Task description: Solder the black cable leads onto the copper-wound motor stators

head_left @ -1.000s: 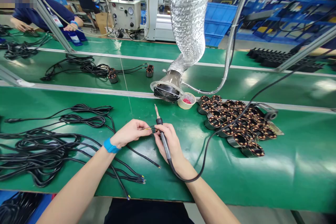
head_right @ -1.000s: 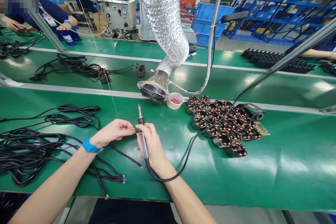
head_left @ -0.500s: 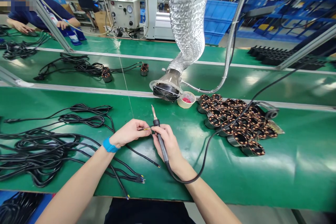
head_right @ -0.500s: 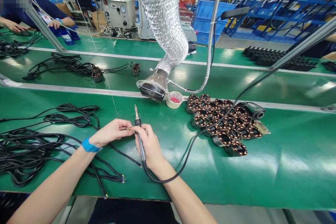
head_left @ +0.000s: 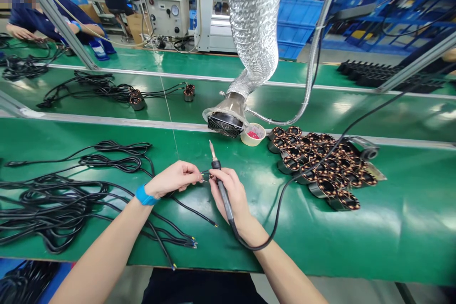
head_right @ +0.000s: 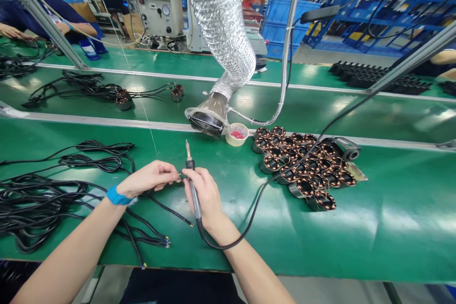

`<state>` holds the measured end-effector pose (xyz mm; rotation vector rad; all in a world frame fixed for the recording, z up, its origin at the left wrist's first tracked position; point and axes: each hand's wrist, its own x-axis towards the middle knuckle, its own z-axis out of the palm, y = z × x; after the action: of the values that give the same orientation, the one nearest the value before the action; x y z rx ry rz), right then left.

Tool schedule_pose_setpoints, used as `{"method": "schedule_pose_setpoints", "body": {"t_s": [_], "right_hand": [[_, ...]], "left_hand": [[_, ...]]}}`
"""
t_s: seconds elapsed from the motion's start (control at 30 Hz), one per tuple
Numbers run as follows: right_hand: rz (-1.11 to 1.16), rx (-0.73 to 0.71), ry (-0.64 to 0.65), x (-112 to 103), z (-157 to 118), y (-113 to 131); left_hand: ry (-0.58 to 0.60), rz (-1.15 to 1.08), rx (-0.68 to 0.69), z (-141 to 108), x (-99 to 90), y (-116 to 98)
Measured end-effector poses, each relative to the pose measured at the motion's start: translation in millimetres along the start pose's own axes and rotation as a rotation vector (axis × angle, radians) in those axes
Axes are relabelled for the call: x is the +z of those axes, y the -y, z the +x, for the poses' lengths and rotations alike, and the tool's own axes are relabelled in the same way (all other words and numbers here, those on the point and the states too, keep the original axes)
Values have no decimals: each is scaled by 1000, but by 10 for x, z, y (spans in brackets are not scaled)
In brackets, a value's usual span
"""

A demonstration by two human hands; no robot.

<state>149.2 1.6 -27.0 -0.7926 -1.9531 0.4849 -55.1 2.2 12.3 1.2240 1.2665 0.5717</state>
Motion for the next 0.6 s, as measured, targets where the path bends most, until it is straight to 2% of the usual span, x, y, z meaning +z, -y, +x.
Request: {"method": "schedule_pose_setpoints", "body": {"t_s": [0.17,0.27,0.33,0.43,0.6], "right_hand": [[-57,-19,-231,-164,36,105],[-66,-63,-326,-216,1,145],[-37,-123,-342,-215,-25,149],[-23,-189,-291,-194,-39,144],[-56,-188,-255,-169,-24,146]], "left_hand": [[13,6,-10,11,2,21],[9,-5,-3,13,1,31],[12,-6,7,13,1,35],[15,-5,13,10,1,33],[12,-6,20,8,3,26]]}}
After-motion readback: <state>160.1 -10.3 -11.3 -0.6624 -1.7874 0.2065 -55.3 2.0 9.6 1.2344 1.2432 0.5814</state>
